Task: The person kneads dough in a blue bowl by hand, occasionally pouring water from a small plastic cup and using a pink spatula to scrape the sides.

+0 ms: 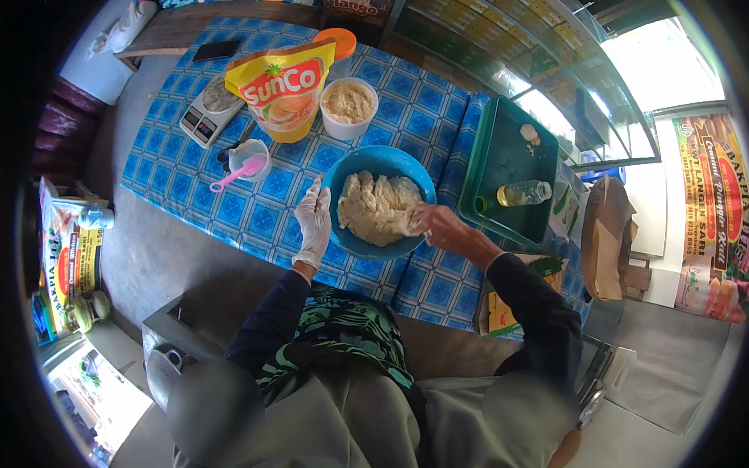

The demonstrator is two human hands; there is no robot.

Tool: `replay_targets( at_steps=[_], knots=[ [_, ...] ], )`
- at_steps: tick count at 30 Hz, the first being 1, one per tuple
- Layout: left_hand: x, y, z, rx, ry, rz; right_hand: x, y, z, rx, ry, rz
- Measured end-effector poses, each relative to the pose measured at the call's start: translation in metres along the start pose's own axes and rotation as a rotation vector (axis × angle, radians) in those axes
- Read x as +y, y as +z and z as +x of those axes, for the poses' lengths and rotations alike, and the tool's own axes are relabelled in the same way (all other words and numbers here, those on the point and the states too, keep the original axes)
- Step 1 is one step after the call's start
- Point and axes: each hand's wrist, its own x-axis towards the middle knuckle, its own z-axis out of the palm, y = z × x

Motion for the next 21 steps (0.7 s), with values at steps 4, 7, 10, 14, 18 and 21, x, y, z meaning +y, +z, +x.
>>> replay_targets(
  at_steps=[4, 7, 10, 14, 18, 21],
  knots=[
    [0.000, 0.006, -0.005, -0.028, 0.170, 0.408, 0.007, 0.030, -0.013, -0.044, 0.274, -0.236],
    [0.000, 0.013, -0.010, 0.010, 0.306, 0.580, -0.004, 0.089, 0.005, 0.066, 0.336, -0.148],
    [-0.002, 0.019, -0.012, 0.020, 0.393, 0.555, -0.007, 0.143, 0.040, 0.284, 0.614, 0.629],
    [-0.002, 0.017, -0.012, 0.034, 0.328, 0.571, -0.014, 0.171, 0.061, 0.327, 0.263, -0.126],
    [0.002, 0.008, -0.009, -0.021, 0.308, 0.630, -0.013, 0.107, 0.025, 0.124, 0.151, 0.336],
    [0.005, 0.006, -0.007, -0.042, 0.213, 0.501, 0.008, 0.027, 0.008, -0.240, 0.484, 0.271]
  ],
)
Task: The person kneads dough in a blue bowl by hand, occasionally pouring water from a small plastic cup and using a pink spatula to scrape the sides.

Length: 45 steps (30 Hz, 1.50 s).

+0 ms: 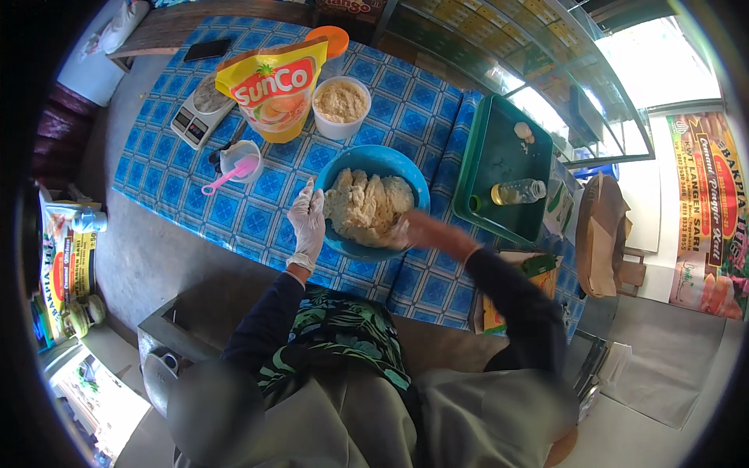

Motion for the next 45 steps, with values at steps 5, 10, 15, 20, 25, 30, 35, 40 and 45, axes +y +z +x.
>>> replay_targets(
  at_steps=[5, 10, 15, 20, 25, 30, 35, 40, 45],
  knots=[
    [0.009, -0.001, 0.001, -0.065, 0.027, 0.116, -0.004, -0.097, 0.037, -0.243, -0.259, -1.064],
    [0.007, -0.006, 0.001, -0.044, -0.227, -0.243, -0.028, -0.106, 0.075, -0.320, -0.134, -0.687],
    [-0.010, -0.002, 0.001, -0.037, -0.075, -0.129, -0.047, -0.086, 0.070, -0.002, -0.312, -1.076],
    [-0.009, 0.001, 0.002, -0.010, -0.030, -0.047, -0.052, -0.039, 0.020, -0.054, 0.019, -1.132],
    [-0.007, 0.007, 0.003, -0.014, 0.001, 0.043, -0.046, -0.001, 0.010, 0.161, 0.387, -0.495],
    [-0.020, 0.006, 0.001, 0.017, -0.075, -0.195, -0.041, 0.037, 0.021, 0.091, -0.327, -0.783],
    [-0.022, 0.000, 0.001, -0.045, -0.034, -0.013, -0.038, 0.061, 0.066, 0.097, -0.109, -0.690],
    [-0.012, 0.007, -0.002, 0.044, 0.178, 0.298, -0.050, 0.089, 0.098, 0.491, -0.029, -0.707],
    [-0.003, 0.013, -0.002, 0.058, 0.164, 0.134, -0.045, 0.102, 0.106, 0.568, 0.178, -0.447]
  ],
)
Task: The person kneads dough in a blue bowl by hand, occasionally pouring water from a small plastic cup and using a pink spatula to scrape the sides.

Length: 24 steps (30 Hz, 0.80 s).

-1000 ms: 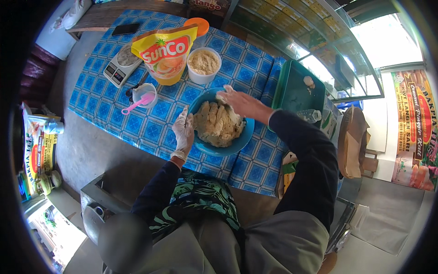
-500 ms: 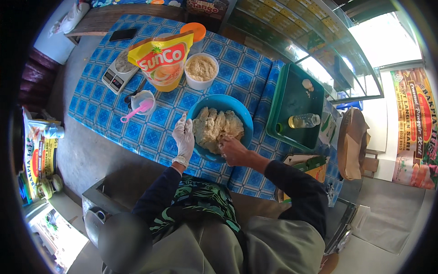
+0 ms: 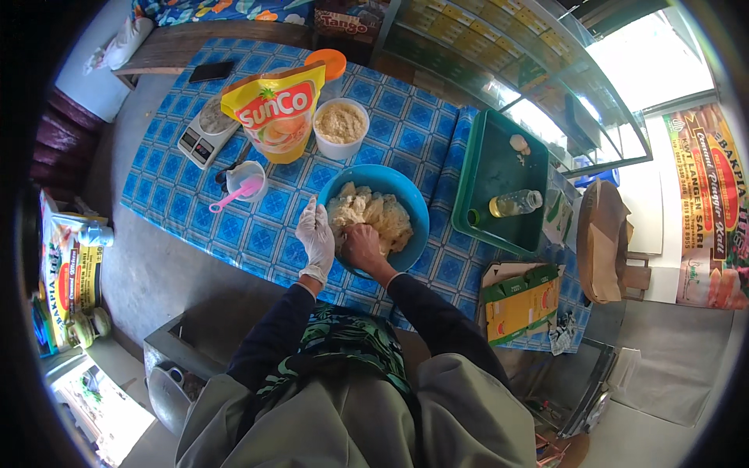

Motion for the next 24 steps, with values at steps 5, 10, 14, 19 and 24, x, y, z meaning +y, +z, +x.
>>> replay_targets(
  at_steps=[5, 10, 14, 19, 24],
  knots=[
    [0.010, -0.006, -0.002, 0.019, 0.079, 0.109, 0.037, -0.035, -0.019, -0.156, 0.025, 0.908],
    [0.004, -0.011, -0.004, -0.036, -0.023, 0.218, 0.085, -0.093, -0.010, -0.215, -0.023, 1.198],
    [-0.016, -0.012, -0.004, -0.053, -0.142, -0.136, 0.088, -0.081, -0.012, -0.115, -0.337, 0.033],
    [-0.032, -0.011, -0.007, -0.054, -0.127, -0.212, 0.084, -0.048, 0.000, -0.087, -0.358, -0.212],
    [-0.020, -0.002, -0.012, 0.080, -0.239, -0.581, 0.091, -0.033, 0.012, -0.129, 0.063, 0.152]
  ],
)
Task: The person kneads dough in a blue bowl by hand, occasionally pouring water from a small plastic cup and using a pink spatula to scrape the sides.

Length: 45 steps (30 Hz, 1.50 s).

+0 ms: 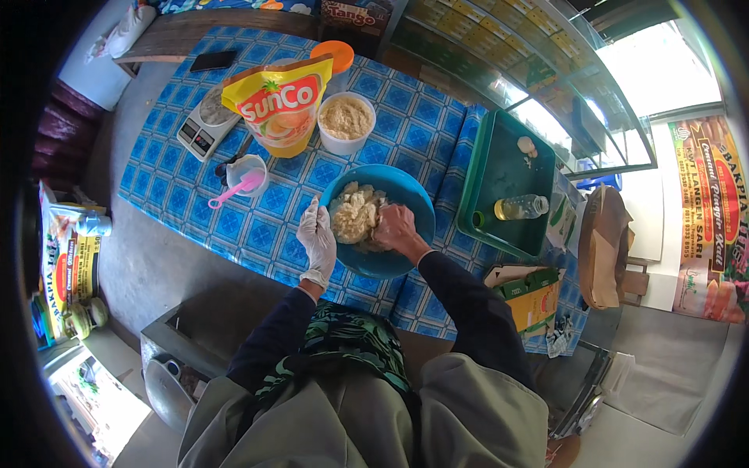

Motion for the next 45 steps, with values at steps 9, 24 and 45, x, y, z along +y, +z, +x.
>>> replay_targets(
  at_steps=[9, 24, 45],
  knots=[
    [0.016, 0.020, -0.009, 0.131, -0.139, -0.346, -0.013, 0.049, -0.019, 0.086, 0.305, 1.069],
    [0.037, 0.006, -0.003, -0.145, 0.107, 0.645, -0.064, -0.061, -0.076, 0.423, 0.357, 1.864],
    [0.021, 0.009, -0.010, -0.104, 0.281, 0.590, -0.087, 0.029, 0.020, 0.035, -0.417, -0.413]
  ],
)
